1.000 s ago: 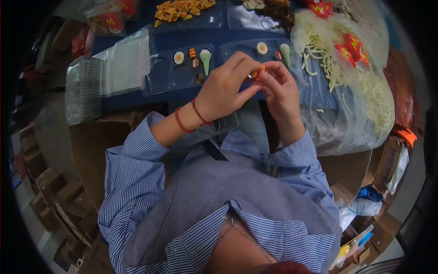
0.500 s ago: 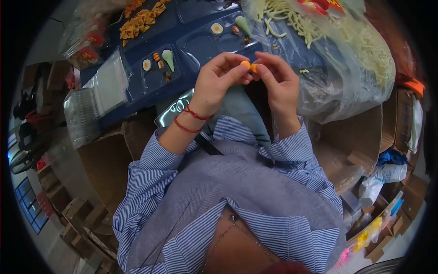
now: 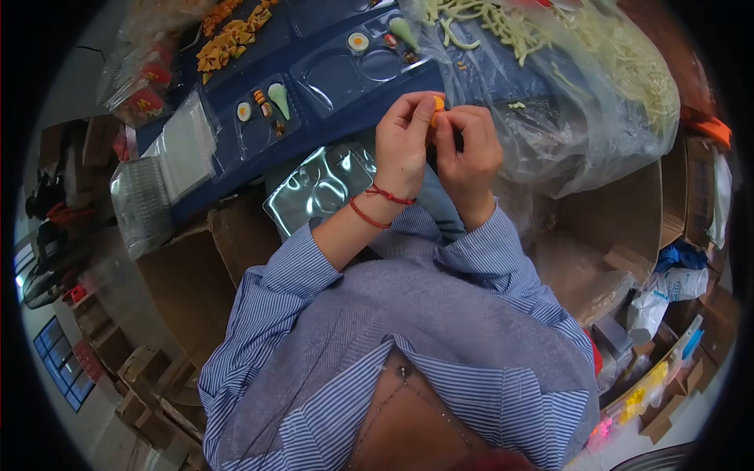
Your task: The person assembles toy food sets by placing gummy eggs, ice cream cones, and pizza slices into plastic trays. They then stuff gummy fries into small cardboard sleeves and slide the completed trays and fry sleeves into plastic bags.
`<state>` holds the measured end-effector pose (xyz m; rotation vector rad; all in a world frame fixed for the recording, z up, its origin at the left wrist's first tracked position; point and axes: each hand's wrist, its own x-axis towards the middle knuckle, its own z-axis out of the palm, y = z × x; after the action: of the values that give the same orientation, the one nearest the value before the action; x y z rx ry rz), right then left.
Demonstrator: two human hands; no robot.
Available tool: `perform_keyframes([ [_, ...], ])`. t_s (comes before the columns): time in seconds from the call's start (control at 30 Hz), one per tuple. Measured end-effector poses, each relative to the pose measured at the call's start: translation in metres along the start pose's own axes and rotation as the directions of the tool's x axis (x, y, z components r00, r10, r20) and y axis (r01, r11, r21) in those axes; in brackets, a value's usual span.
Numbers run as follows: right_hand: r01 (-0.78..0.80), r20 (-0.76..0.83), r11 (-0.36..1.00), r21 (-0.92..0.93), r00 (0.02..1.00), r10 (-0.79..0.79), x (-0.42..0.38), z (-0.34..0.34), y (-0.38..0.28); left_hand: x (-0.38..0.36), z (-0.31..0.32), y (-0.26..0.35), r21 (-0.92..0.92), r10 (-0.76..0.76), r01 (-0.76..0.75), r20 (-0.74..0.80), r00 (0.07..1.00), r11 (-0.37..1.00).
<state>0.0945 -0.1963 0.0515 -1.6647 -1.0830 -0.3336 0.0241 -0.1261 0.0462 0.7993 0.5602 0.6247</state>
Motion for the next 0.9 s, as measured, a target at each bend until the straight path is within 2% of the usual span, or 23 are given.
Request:
perform_keyframes([
  [0.07, 0.027, -0.014, 1.0, -0.015, 1.0, -0.027, 0.0, -0.002, -0.003, -0.001, -0.001, 0.001, -0.005, -0.015, 0.015, 0.011, 1.0, 1.0],
  [0.13, -0.302, 0.066, 0.922, 0.244, 0.953, 0.295, 0.0, -0.007, -0.01, -0.001, 0.001, 0.006, -0.012, -0.027, 0.027, 0.022, 0.999, 1.0],
  [0.17, -0.302, 0.065, 0.922, 0.243, 0.953, 0.295, 0.0, -0.008, -0.01, -0.001, 0.003, 0.009, -0.049, -0.068, 0.07, 0.047, 0.997, 0.996],
  [0.2, -0.398, 0.043, 0.784, 0.477, 0.901, 0.432, -0.001, -0.012, -0.007, -0.002, 0.003, 0.012, -0.086, -0.107, 0.113, 0.073, 0.992, 0.99],
  [0.23, -0.442, 0.058, 0.584, 0.682, 0.828, 0.558, 0.0, -0.017, -0.004, -0.002, 0.001, 0.015, -0.087, -0.105, 0.111, 0.073, 0.992, 0.99],
  [0.3, -0.334, -0.048, 0.65, 0.683, 0.867, 0.496, 0.003, -0.051, 0.008, -0.001, -0.005, 0.021, -0.191, -0.23, 0.265, 0.186, 0.955, 0.945],
  [0.37, -0.203, -0.082, 0.9, 0.385, 0.964, 0.253, -0.016, -0.107, 0.046, -0.004, -0.007, 0.028, -0.168, -0.254, 0.288, 0.197, 0.947, 0.943],
  [0.4, -0.205, -0.08, 0.901, 0.381, 0.964, 0.253, -0.015, -0.124, 0.044, -0.004, -0.007, 0.029, -0.142, -0.282, 0.315, 0.213, 0.936, 0.938],
  [0.43, -0.237, 0.097, 0.935, -0.262, 0.958, 0.27, -0.01, -0.142, 0.036, -0.004, -0.006, 0.028, -0.146, -0.283, 0.318, 0.217, 0.934, 0.937],
  [0.47, -0.066, 0.22, 0.605, -0.793, 0.896, 0.385, -0.007, -0.152, 0.031, -0.004, -0.005, 0.025, -0.092, -0.321, 0.354, 0.259, 0.911, 0.931],
  [0.5, -0.071, 0.213, 0.593, -0.802, 0.894, 0.395, -0.008, -0.152, 0.026, -0.005, -0.003, 0.021, -0.034, -0.365, 0.392, 0.3, 0.881, 0.919],
  [0.57, -0.126, 0.239, 0.91, -0.395, 0.942, 0.234, -0.007, -0.136, 0.013, -0.006, 0.006, 0.01, 0.01, -0.422, 0.443, 0.328, 0.845, 0.896],
  [0.6, -0.285, 0.231, 0.941, -0.184, 0.918, 0.323, -0.01, -0.125, 0.002, -0.01, 0.009, 0.004, 0.058, -0.478, 0.489, 0.338, 0.81, 0.87],
  [0.63, -0.426, 0.235, 0.904, 0.041, 0.883, 0.405, -0.012, -0.112, -0.009, -0.012, 0.01, -0.002, 0.063, -0.491, 0.504, 0.351, 0.797, 0.862],
  [0.67, -0.34, 0.233, 0.939, 0.048, 0.918, 0.321, -0.008, -0.103, -0.016, -0.013, 0.011, -0.007, 0.016, -0.497, 0.535, 0.395, 0.772, 0.844],
  [0.7, -0.343, 0.225, 0.939, 0.037, 0.918, 0.327, -0.009, -0.101, -0.013, -0.014, 0.012, -0.01, -0.03, -0.498, 0.565, 0.436, 0.75, 0.824],
  [0.77, -0.223, 0.21, 0.975, 0.009, 0.953, 0.216, -0.016, -0.097, -0.005, -0.016, 0.011, -0.01, 0.023, -0.537, 0.584, 0.423, 0.73, 0.812],
  [0.83, -0.279, 0.173, 0.96, 0.005, 0.946, 0.274, -0.024, -0.107, -0.001, -0.017, 0.008, -0.009, 0.07, -0.571, 0.597, 0.396, 0.719, 0.8],
  [0.9, -0.33, 0.142, 0.944, 0.011, 0.935, 0.325, -0.026, -0.127, 0.005, -0.014, 0.002, -0.011, -0.033, -0.556, 0.622, 0.413, 0.721, 0.782],
])
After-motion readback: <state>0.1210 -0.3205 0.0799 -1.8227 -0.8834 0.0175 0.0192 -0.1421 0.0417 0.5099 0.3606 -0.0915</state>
